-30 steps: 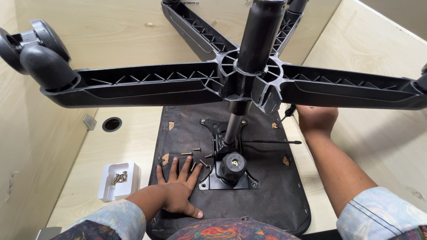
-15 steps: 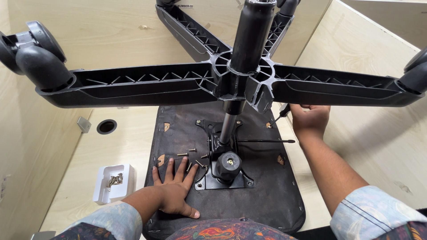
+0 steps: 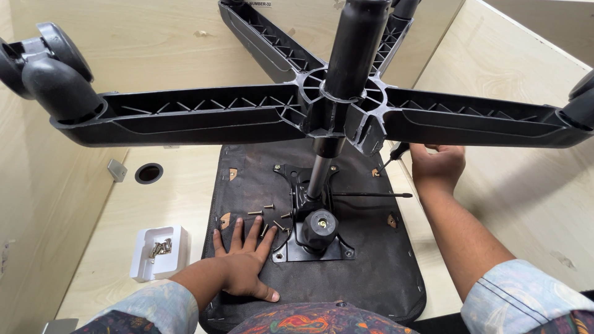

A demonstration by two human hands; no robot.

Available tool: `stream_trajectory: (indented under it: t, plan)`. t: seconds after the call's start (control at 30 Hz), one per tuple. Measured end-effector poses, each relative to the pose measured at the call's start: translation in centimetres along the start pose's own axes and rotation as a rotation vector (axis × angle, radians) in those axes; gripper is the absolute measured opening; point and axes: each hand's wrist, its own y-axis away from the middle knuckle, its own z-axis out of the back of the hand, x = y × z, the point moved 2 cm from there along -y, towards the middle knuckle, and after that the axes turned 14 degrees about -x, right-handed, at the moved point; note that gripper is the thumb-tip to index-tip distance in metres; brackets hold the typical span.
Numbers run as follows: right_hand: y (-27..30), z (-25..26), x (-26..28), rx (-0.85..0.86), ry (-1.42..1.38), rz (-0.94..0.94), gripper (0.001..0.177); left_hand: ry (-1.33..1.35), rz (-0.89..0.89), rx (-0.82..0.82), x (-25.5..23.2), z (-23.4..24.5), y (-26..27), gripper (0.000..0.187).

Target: The person attaches the base of an office chair to the underside of the seat using a screwdriver and multiple screws. They insert and tighten screws at several locations around the central mounting plate, then flip the chair upright to continue securing additional screws along the seat perimeter.

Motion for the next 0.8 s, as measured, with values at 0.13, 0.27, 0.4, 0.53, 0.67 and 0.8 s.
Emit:
stream_trajectory:
  t: [0.13,0.27,0.4,0.53,0.67,0.8]
  plan:
    - [-0.3,-0.1,0.4,0.078,-0.046,-0.223,0.027,0.008,0.002,0.009,0.0,0.0,-0.1,0.145]
    - [-0.5,-0.1,1.1,0.063,-0.097,-0.238,0.024,0.008,0.005,0.013,0.0,0.0,-0.2,0.145]
    - [-0.4,-0.1,1.7,0.115,-0.188,-0.344,0.024,0.007,0.007,0.008,0.0,-0.1,-0.2,0.146]
    - [-0.3,0.1,2.6,0.100,-0.238,-0.225,0.028,0.002,0.007,0.016,0.0,0.0,-0.2,0.145]
    - [-0.4,0.0,2.8,0.070,-0.195,-0.159,0.028,0.003,0.002,0.018,0.1,0.0,-0.1,0.145]
    - [-0.2,-0.1,2.5,0.085,-0.146,-0.329,0.026,0.007,0.002,0.013,0.1,0.0,-0.1,0.145]
